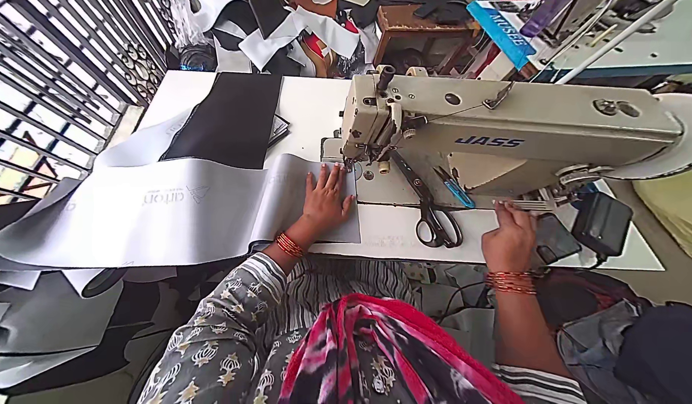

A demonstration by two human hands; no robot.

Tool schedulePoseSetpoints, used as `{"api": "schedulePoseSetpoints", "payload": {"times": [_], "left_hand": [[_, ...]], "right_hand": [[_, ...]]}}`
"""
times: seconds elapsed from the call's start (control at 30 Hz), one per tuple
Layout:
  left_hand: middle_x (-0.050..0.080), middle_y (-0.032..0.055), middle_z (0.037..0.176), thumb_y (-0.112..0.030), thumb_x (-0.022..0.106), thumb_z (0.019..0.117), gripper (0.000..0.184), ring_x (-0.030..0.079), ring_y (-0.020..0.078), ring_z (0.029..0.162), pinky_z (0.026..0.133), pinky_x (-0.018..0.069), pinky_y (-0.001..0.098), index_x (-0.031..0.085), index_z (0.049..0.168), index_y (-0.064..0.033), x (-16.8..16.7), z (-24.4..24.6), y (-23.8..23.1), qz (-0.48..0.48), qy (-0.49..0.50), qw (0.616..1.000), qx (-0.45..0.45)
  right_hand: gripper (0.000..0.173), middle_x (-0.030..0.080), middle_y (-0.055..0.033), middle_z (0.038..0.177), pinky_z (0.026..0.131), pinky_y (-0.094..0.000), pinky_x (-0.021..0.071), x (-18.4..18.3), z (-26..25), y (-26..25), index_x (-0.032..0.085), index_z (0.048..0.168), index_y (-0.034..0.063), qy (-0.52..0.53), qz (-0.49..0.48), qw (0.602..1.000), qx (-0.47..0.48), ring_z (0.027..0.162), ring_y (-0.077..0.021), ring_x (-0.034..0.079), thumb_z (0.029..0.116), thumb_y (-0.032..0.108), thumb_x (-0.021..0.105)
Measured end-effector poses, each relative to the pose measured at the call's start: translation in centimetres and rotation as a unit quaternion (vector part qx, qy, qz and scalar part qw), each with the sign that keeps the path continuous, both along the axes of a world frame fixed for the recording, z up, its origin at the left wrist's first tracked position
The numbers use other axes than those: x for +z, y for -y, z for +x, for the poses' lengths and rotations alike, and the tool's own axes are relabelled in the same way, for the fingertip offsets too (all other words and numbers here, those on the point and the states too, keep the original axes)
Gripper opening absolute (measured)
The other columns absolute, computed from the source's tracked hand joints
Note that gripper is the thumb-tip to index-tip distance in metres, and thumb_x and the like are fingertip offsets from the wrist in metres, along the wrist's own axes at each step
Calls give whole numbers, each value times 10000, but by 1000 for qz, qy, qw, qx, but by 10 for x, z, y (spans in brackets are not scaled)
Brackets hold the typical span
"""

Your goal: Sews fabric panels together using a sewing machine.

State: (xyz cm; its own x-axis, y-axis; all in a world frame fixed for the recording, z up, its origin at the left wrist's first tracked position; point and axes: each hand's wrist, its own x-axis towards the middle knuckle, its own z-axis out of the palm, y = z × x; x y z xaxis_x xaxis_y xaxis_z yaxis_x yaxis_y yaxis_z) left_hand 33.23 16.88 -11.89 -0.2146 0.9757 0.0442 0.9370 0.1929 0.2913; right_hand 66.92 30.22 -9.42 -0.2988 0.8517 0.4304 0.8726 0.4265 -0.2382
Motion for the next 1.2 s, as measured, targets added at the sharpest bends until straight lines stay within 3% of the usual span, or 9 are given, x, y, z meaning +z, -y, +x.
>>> {"api": "schedulePoseSetpoints", "payload": {"times": [1.2], "left_hand": [[216, 140, 1706, -465, 343, 1064, 708, 154, 393, 1578, 1208, 74, 690, 259, 1621, -36, -1, 4, 3, -5, 4, 1000, 10]], "right_hand": [[449, 566, -312, 1423, 1202, -552, 313, -14, -3, 2, 612, 1325, -108, -3, 19, 1000, -24, 1390, -466, 496, 930, -143, 401]]}}
